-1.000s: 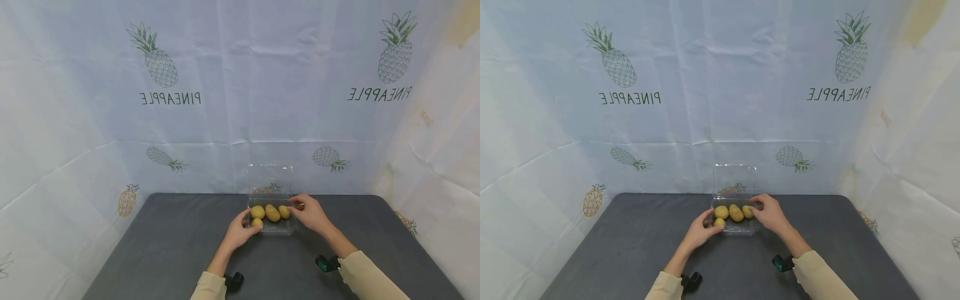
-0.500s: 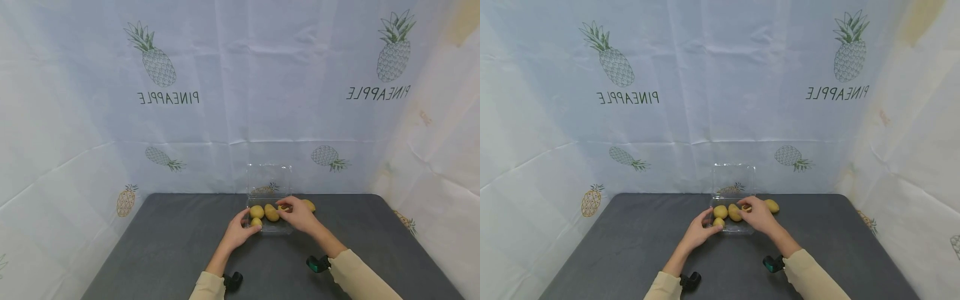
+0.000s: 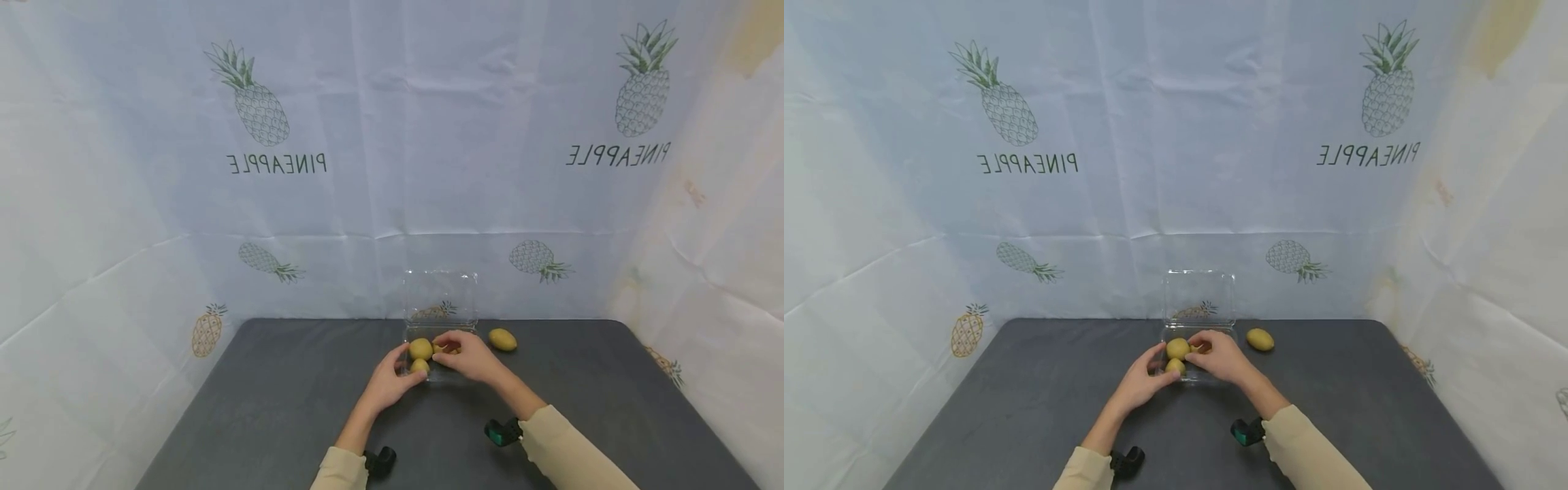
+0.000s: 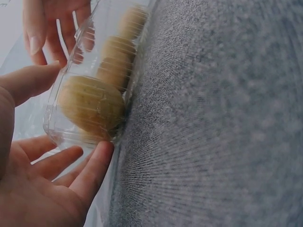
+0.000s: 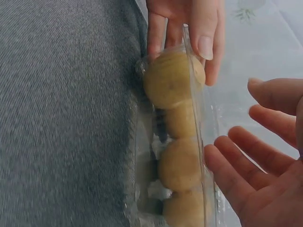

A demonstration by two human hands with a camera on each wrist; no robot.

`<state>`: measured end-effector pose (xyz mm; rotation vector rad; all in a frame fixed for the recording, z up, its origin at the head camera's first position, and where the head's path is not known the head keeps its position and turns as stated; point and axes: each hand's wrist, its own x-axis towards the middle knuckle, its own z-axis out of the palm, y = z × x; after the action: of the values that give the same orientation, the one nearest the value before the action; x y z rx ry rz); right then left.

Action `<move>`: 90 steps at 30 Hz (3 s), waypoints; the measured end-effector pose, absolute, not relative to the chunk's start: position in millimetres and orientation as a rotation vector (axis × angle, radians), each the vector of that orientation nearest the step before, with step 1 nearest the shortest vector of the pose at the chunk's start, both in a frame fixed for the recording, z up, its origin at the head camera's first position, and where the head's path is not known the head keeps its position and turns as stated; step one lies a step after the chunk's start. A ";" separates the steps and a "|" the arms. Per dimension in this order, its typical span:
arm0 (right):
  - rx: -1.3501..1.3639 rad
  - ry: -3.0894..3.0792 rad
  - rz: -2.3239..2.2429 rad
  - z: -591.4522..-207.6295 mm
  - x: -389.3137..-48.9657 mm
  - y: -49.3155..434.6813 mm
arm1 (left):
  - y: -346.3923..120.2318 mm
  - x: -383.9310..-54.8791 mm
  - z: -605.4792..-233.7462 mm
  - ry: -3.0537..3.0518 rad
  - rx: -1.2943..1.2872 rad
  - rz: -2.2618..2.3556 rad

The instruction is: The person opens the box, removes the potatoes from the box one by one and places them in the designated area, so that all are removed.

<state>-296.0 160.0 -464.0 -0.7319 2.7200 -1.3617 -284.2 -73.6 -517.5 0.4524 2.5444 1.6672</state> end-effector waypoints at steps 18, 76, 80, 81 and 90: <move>-0.820 2.559 -1.300 -478.7 -307.7 142.8 | -74.4 -281.6 -518.8 2.493 0.467 1.680; -0.758 2.606 -1.382 -457.3 -290.7 181.0 | -73.7 -280.3 -516.7 2.504 0.432 1.701; -0.739 2.610 -1.394 -453.8 -286.5 188.7 | -73.5 -281.5 -517.0 2.511 0.427 1.698; -0.731 2.610 -1.400 -452.6 -285.4 190.6 | -73.5 -281.7 -517.1 2.513 0.424 1.701; -0.732 2.691 -1.409 -446.8 -275.3 212.0 | -72.0 -280.5 -517.4 2.521 0.419 1.713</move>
<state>-275.3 212.0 -446.8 -0.7317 2.6907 -1.4094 -280.5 -72.0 -517.4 0.4195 2.5206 1.7127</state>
